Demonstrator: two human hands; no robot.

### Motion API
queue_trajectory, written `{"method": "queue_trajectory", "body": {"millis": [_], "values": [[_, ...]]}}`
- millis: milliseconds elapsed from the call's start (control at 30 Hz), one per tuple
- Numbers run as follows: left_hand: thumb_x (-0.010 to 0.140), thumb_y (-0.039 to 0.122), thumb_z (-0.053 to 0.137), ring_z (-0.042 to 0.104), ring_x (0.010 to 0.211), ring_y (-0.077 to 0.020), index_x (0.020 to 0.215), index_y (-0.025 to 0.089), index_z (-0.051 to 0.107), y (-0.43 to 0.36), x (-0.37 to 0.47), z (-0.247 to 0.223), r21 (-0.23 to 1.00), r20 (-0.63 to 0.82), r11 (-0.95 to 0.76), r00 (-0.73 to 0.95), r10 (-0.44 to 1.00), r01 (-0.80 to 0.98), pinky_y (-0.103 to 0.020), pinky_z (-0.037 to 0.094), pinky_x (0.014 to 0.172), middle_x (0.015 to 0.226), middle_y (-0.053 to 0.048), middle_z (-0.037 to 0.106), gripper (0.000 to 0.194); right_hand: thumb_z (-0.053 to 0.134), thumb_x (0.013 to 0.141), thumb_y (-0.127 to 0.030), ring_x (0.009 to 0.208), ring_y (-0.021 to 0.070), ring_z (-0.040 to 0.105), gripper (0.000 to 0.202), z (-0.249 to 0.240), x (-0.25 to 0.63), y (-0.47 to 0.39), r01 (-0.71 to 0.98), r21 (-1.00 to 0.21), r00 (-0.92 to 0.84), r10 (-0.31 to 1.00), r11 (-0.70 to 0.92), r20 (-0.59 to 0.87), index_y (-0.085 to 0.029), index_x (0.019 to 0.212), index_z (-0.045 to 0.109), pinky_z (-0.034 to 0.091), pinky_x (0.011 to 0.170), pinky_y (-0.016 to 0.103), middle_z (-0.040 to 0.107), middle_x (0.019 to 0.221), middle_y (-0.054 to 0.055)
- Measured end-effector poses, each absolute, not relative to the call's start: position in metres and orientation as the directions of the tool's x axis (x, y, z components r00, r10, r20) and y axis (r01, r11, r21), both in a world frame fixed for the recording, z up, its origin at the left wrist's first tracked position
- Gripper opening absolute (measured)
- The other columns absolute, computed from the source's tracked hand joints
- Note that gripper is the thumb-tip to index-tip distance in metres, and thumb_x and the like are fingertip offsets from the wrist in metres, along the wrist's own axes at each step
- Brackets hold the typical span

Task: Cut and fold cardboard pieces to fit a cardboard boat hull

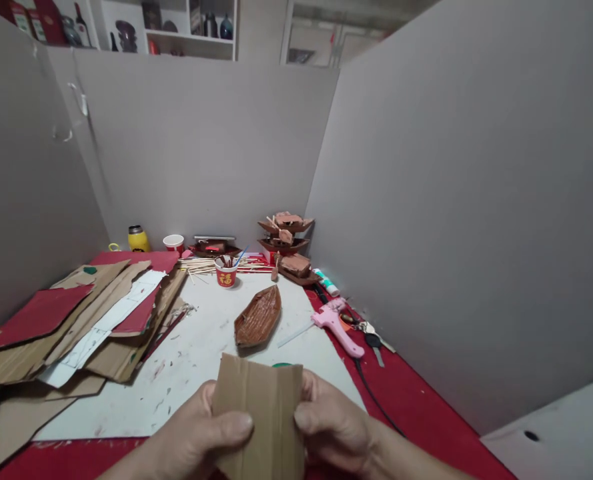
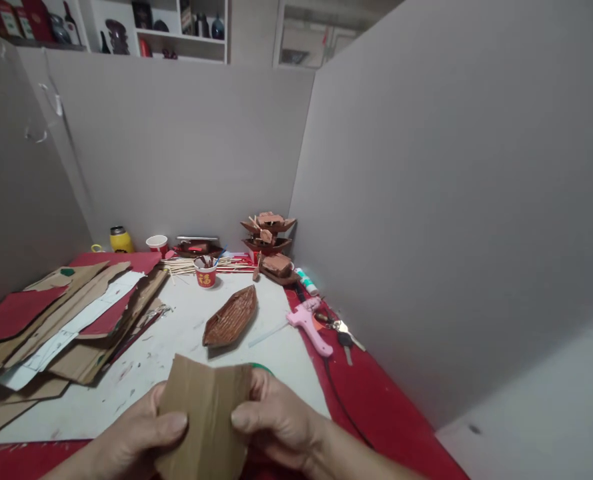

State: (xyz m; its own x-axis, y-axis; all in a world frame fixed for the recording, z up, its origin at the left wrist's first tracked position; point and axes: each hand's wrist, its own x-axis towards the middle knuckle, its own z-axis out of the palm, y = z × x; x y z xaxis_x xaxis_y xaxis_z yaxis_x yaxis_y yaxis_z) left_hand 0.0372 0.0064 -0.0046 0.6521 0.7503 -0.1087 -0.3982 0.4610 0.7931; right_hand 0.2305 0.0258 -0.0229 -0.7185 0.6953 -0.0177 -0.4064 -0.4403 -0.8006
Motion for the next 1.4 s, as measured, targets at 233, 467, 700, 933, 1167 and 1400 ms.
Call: {"method": "queue_trajectory", "body": {"millis": [233, 467, 700, 933, 1167, 1400], "values": [[0.057, 0.043, 0.081, 0.066, 0.095, -0.0364, 0.11, 0.015, 0.069, 0.01, 0.02, 0.003, 0.841, -0.112, 0.428, 0.67, 0.734, -0.329, -0.043, 0.047, 0.085, 0.092, -0.014, 0.073, 0.062, 0.081, 0.063, -0.035, 0.092, 0.0256, 0.067, 0.046, -0.009, 0.223, 0.016, -0.472, -0.783, -0.684, 0.729, -0.405, 0.035, -0.014, 0.102, 0.069, 0.05, 0.081, 0.034, 0.072, 0.094, 0.01], [0.073, 0.03, 0.072, 0.068, 0.086, -0.0273, 0.11, 0.012, 0.069, 0.036, 0.011, -0.015, 0.869, -0.12, 0.35, 0.538, 0.834, -0.35, -0.034, 0.049, 0.079, 0.095, -0.015, 0.073, 0.041, 0.074, 0.073, -0.036, 0.088, 0.0228, 0.067, 0.069, -0.024, 0.231, 0.037, -0.38, -0.915, -0.388, 0.921, -0.134, 0.026, -0.019, 0.132, 0.042, 0.05, 0.078, 0.035, 0.069, 0.104, 0.01], [0.077, 0.027, 0.07, 0.068, 0.078, -0.0241, 0.107, 0.011, 0.069, 0.039, 0.016, -0.023, 0.877, -0.138, 0.276, 0.344, 0.929, -0.394, -0.033, 0.053, 0.07, 0.092, -0.015, 0.074, 0.034, 0.066, 0.075, -0.026, 0.138, 0.032, 0.026, 0.088, -0.03, 0.238, 0.032, 0.452, -0.652, -0.321, 0.793, 0.609, 0.518, -0.025, 0.149, 0.018, 0.028, 0.109, 0.055, 0.028, 0.152, 0.013], [0.073, 0.031, 0.074, 0.068, 0.069, -0.02, 0.101, 0.016, 0.069, 0.018, 0.027, -0.015, 0.894, -0.121, 0.311, 0.492, 0.862, -0.324, -0.028, 0.053, 0.061, 0.084, -0.011, 0.072, 0.032, 0.046, 0.068, -0.004, 0.127, 0.0306, 0.044, 0.076, -0.044, 0.229, 0.041, 0.525, -0.381, -0.464, 0.63, 0.762, 0.623, -0.015, 0.143, 0.038, 0.037, 0.104, 0.053, 0.049, 0.138, 0.017], [0.076, 0.042, 0.069, 0.064, 0.065, -0.0174, 0.085, 0.012, 0.068, 0.054, 0.007, 0.013, 0.986, -0.013, 0.051, 0.227, 0.974, -0.159, -0.027, 0.05, 0.061, 0.08, -0.011, 0.07, 0.031, 0.059, 0.086, -0.042, 0.12, 0.0312, 0.052, 0.037, 0.006, 0.277, 0.056, 0.048, -0.9, 0.072, 0.897, 0.433, 0.435, -0.023, 0.117, 0.065, 0.044, 0.099, 0.041, 0.067, 0.116, 0.007], [0.09, 0.042, 0.053, 0.062, 0.085, -0.0179, 0.104, 0.013, 0.061, 0.135, 0.022, 0.012, 0.991, -0.136, 0.136, 0.033, 0.99, 0.019, -0.033, 0.052, 0.073, 0.103, -0.009, 0.064, 0.033, 0.052, 0.084, -0.062, 0.079, 0.0255, 0.068, 0.051, -0.007, 0.269, 0.089, -0.235, -0.969, 0.143, 0.989, 0.081, 0.048, -0.017, 0.103, 0.066, 0.055, 0.06, 0.033, 0.073, 0.085, 0.011]]}}
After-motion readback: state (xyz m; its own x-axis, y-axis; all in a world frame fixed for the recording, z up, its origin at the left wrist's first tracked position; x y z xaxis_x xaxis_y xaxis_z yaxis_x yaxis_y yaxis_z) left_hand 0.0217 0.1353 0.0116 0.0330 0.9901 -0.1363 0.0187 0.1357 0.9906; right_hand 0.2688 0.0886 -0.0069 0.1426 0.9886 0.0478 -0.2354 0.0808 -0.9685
